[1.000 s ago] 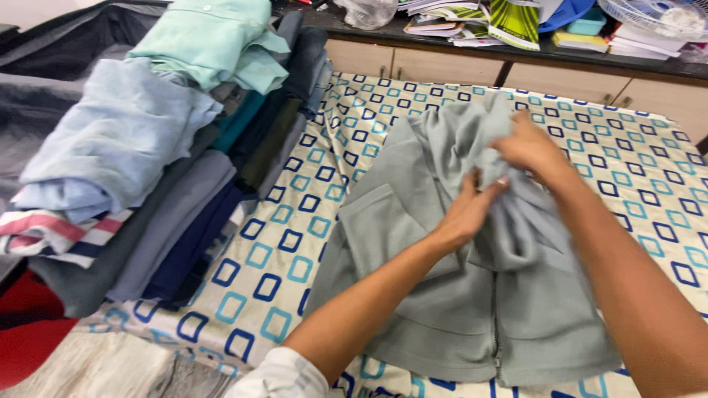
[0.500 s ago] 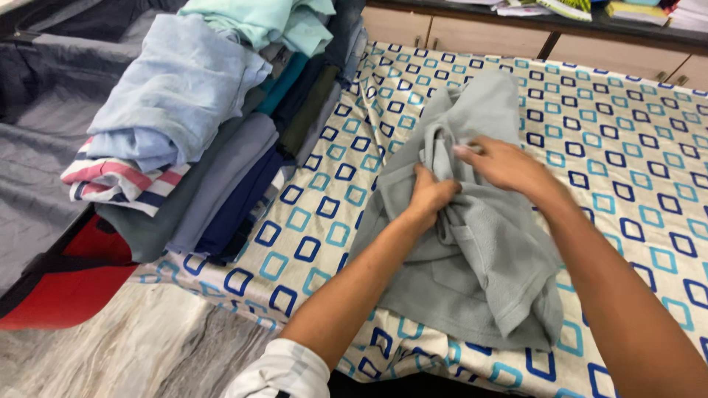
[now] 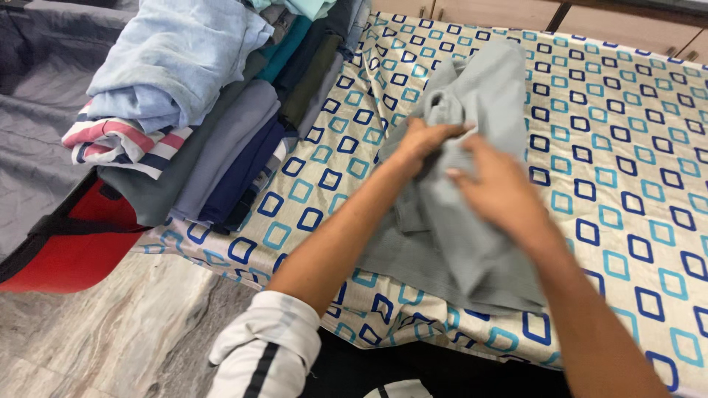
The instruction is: The person folds several garments on a patterned bedsheet, including a light blue polo shirt, a light blue long-sleeve shirt, and a gray zip-up hoodie. Each item is smoothed, folded into a compact rectangle, and placed into an open suitcase beside the bed.
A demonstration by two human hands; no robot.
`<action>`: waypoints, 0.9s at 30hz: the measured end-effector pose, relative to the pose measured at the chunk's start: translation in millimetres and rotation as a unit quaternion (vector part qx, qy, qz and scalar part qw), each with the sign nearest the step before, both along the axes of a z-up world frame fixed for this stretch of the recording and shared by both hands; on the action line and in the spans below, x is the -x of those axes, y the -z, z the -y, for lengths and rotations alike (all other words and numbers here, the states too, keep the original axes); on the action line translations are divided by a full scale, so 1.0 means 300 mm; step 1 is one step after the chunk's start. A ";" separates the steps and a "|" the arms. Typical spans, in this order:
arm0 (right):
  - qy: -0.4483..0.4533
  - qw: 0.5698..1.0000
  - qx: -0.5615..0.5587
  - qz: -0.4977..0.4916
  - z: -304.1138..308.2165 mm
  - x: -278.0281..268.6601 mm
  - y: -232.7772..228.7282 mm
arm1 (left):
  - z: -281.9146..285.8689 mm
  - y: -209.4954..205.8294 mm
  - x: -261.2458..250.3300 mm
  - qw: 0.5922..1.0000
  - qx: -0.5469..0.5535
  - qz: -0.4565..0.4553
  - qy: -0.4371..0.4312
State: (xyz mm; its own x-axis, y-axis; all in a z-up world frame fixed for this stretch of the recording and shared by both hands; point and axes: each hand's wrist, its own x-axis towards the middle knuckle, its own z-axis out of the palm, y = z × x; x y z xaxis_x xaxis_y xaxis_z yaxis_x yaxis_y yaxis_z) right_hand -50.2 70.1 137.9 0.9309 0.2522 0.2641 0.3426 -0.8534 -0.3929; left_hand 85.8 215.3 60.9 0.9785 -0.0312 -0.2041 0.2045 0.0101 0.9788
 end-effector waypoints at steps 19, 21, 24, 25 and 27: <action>-0.058 0.983 0.114 0.134 0.151 -0.686 0.055 | -0.083 -0.045 0.036 0.923 -0.359 0.139 -0.017; -0.145 0.960 0.143 0.193 0.123 -0.808 0.095 | -0.096 -0.006 0.011 0.916 -0.359 0.180 -0.011; -0.137 0.956 0.231 0.118 0.078 -0.934 0.159 | -0.112 0.049 -0.046 0.933 -0.305 0.192 0.000; -0.110 0.956 0.264 0.064 0.062 -0.954 0.170 | -0.117 0.064 -0.060 0.945 -0.275 0.177 0.001; -0.097 0.954 0.271 0.084 0.042 -0.981 0.142 | -0.132 0.093 -0.077 0.962 -0.216 0.165 0.000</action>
